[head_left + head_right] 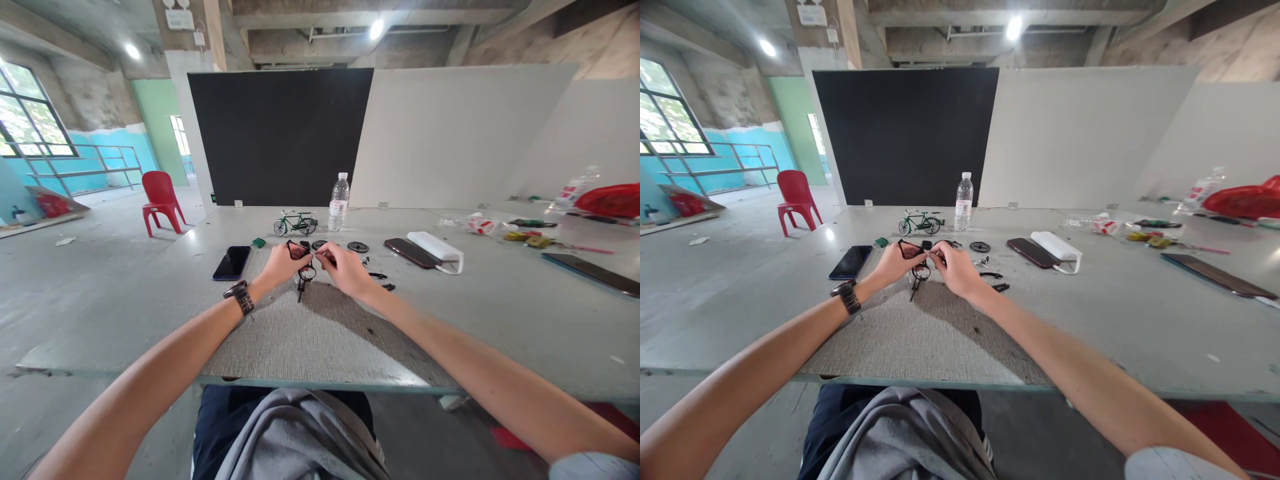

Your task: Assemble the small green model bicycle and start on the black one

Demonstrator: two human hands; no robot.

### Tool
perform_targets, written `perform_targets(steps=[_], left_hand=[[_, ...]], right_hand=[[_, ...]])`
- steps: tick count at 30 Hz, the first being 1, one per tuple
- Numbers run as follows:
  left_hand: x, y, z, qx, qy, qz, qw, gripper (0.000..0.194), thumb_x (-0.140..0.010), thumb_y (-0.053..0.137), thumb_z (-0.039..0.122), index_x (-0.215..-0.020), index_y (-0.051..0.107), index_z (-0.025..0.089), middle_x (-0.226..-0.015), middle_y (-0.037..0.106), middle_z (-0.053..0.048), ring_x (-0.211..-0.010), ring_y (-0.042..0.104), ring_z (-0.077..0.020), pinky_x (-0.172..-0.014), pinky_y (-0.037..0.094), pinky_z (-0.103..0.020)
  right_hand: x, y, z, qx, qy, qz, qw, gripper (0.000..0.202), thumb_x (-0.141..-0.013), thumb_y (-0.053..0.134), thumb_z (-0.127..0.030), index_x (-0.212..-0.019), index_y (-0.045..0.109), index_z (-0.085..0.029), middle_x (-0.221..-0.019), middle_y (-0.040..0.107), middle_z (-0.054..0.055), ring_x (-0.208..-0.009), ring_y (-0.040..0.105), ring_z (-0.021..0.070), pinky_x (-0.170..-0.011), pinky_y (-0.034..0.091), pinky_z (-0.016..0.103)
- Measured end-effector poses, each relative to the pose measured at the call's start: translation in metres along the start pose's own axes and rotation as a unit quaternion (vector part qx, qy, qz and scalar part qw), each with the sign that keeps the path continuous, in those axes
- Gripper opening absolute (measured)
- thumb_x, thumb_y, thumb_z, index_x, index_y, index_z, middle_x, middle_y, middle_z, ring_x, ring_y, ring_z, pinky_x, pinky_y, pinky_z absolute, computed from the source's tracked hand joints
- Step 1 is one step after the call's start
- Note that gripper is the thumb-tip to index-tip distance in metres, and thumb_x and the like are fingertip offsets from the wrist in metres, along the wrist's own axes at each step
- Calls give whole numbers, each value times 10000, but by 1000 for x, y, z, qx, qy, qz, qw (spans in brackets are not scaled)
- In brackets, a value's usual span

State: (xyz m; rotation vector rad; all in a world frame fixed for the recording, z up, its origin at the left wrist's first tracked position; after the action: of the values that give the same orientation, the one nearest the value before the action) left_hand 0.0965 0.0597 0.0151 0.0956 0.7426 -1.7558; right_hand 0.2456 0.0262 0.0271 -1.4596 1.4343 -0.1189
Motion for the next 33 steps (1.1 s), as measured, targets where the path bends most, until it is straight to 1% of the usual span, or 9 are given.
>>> perform_targets(steps=[6, 9, 12, 16, 23, 26, 28, 30, 33], left_hand=[[-2, 1, -7, 9, -8, 0, 1000, 289, -883, 688, 388, -689, 677, 174, -651, 705, -46, -658, 659, -186, -637, 488, -292], [-2, 0, -8, 1, -8, 1, 1000, 300, -883, 682, 398, -684, 674, 174, -652, 706, -50, -655, 653, -183, -633, 483, -290], [-1, 1, -6, 1, -5, -1, 1000, 306, -882, 680, 401, -675, 667, 176, -637, 692, -45, -653, 648, -181, -624, 478, -285], [-2, 2, -7, 11, -3, -2, 1000, 329, -877, 685, 398, -636, 619, 184, -613, 651, -25, -649, 643, -177, -612, 470, -276], [-2, 2, -8, -7, 11, -3, 1000, 364, -885, 679, 392, -603, 566, 190, -607, 626, -17, -620, 589, -158, -594, 431, -271], [-1, 1, -4, -28, 21, 1, 999, 390, -898, 653, 383, -584, 520, 195, -578, 577, -4, -599, 544, -148, -586, 401, -274], [0, -2, 2, -61, 42, 16, 997, 407, -896, 651, 358, -562, 483, 196, -549, 520, 12, -577, 479, -134, -585, 372, -277], [0, -3, 7, -96, 61, 28, 993, 407, -895, 651, 327, -553, 472, 194, -537, 488, 23, -565, 415, -124, -595, 350, -283], [0, -4, 11, -132, 70, 36, 988, 382, -907, 642, 302, -569, 505, 189, -548, 510, 23, -575, 382, -124, -622, 351, -291]], right_hand=[[1, 1, -2, 5, -2, -6, 1000, 215, -1017, 516, -386, -930, 628, -224, -725, 662, 26, -598, 545, 168, -617, 354, 298], [1, 1, -1, 5, 0, -5, 1000, 210, -1012, 516, -379, -921, 625, -224, -707, 650, 19, -587, 540, 164, -610, 349, 295], [1, 1, -1, 1, 2, -4, 1000, 225, -1014, 515, -399, -928, 630, -226, -719, 666, 24, -593, 548, 168, -611, 354, 296], [1, 1, -3, -2, 2, -4, 1000, 215, -1004, 519, -389, -932, 637, -224, -766, 701, 45, -629, 581, 183, -626, 374, 305], [1, 2, -4, -12, 11, -13, 1000, 231, -1008, 507, -392, -910, 625, -220, -785, 714, 65, -640, 601, 193, -617, 388, 312], [2, 2, -5, -14, 17, -21, 1000, 247, -1020, 493, -388, -914, 637, -217, -783, 713, 60, -640, 603, 194, -627, 397, 317], [2, 0, -7, -9, 8, -18, 1000, 262, -1028, 489, -387, -904, 645, -217, -809, 716, 66, -678, 616, 204, -651, 415, 326], [1, -2, -9, 5, -12, -2, 1000, 276, -1033, 495, -390, -889, 653, -217, -869, 719, 88, -763, 637, 227, -706, 444, 345], [1, -3, -7, 14, -26, 26, 999, 227, -1021, 525, -372, -944, 662, -208, -994, 706, 128, -854, 647, 247, -768, 478, 371]])
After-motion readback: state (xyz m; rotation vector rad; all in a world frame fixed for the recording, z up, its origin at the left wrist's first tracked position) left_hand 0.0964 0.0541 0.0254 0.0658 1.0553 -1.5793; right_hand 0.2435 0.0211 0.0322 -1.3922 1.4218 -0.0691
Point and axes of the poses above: each hand's wrist, its own x-axis away from the middle knuckle, its own y-axis out of the palm, z = x × y, the point moved 8 cm from there along -x, towards the middle knuckle
